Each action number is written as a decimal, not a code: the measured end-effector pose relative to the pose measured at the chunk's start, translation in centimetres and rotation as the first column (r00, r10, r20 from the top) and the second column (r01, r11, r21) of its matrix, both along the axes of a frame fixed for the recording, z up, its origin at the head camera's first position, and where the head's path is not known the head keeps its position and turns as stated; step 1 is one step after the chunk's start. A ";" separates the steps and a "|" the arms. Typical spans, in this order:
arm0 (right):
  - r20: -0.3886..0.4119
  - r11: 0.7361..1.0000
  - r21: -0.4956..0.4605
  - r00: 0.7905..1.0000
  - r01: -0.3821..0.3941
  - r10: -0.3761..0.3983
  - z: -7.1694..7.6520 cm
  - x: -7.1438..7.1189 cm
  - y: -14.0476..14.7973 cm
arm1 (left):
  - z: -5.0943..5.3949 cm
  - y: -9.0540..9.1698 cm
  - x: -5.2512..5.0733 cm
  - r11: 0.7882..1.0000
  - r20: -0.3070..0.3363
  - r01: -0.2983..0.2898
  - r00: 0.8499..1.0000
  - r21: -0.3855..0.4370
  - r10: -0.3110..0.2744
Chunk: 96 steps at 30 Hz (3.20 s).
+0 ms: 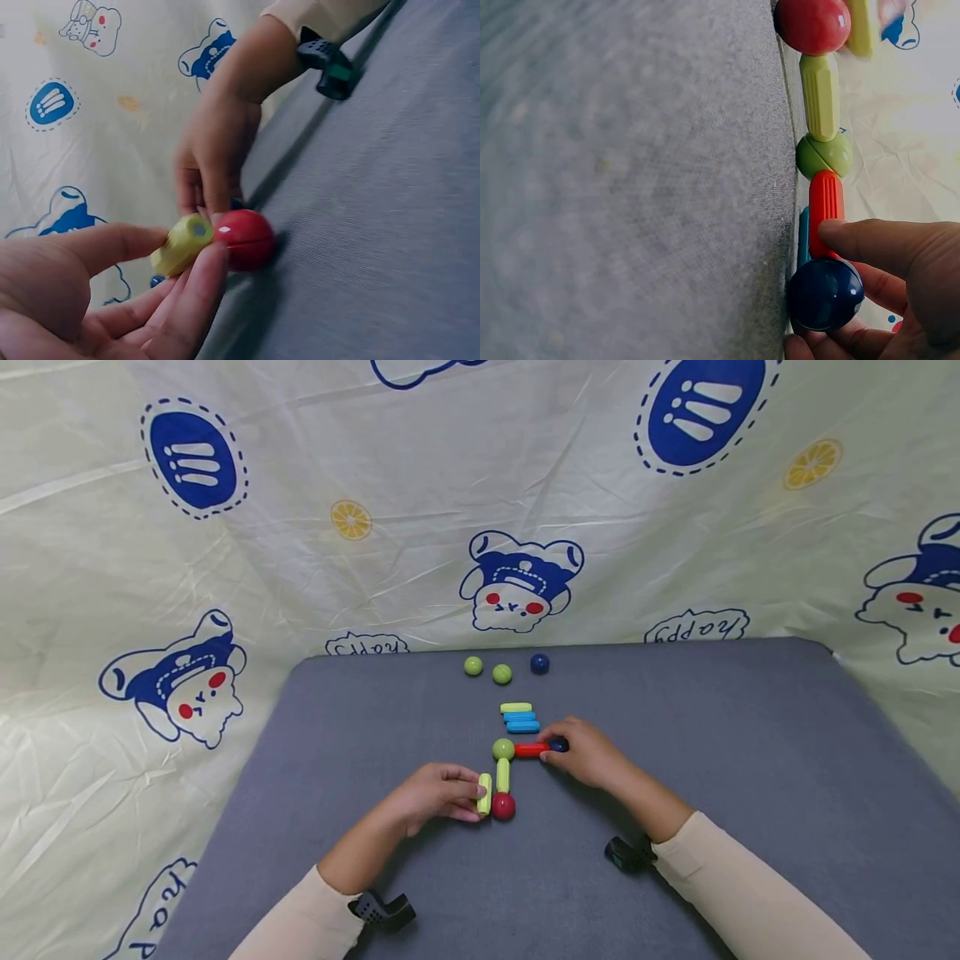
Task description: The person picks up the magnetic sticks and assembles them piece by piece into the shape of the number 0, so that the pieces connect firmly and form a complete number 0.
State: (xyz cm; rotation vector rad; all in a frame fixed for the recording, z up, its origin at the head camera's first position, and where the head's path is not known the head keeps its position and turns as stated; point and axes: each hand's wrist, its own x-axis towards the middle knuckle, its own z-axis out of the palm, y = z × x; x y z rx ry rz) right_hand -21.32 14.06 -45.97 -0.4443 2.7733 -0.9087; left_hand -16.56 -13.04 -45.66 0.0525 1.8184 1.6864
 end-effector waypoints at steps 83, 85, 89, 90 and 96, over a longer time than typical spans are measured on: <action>-0.044 0.999 -0.043 0.999 0.019 -0.021 -1.0 0.3 0.5 | 0.1 -0.6 -1.4 0.964 -0.299 -0.196 0.944 -0.178 0.136; -0.045 0.999 -0.048 0.999 0.017 -0.019 -1.0 0.3 0.5 | 0.1 -0.5 -2.5 0.958 -0.340 -0.237 0.925 -0.162 0.172; -0.037 0.997 -0.068 0.999 0.022 -0.025 -1.1 0.3 0.5 | 0.0 -0.1 -4.6 0.942 -0.421 -0.286 0.887 -0.176 0.191; -0.038 0.997 -0.072 0.999 0.022 -0.025 -1.1 0.3 0.5 | 0.0 0.1 -5.0 0.937 -0.441 -0.294 0.878 -0.186 0.188; -0.032 0.996 -0.087 0.999 0.021 -0.024 -1.1 0.2 0.7 | -0.2 1.5 -8.0 0.921 -0.519 -0.332 0.834 -0.203 0.187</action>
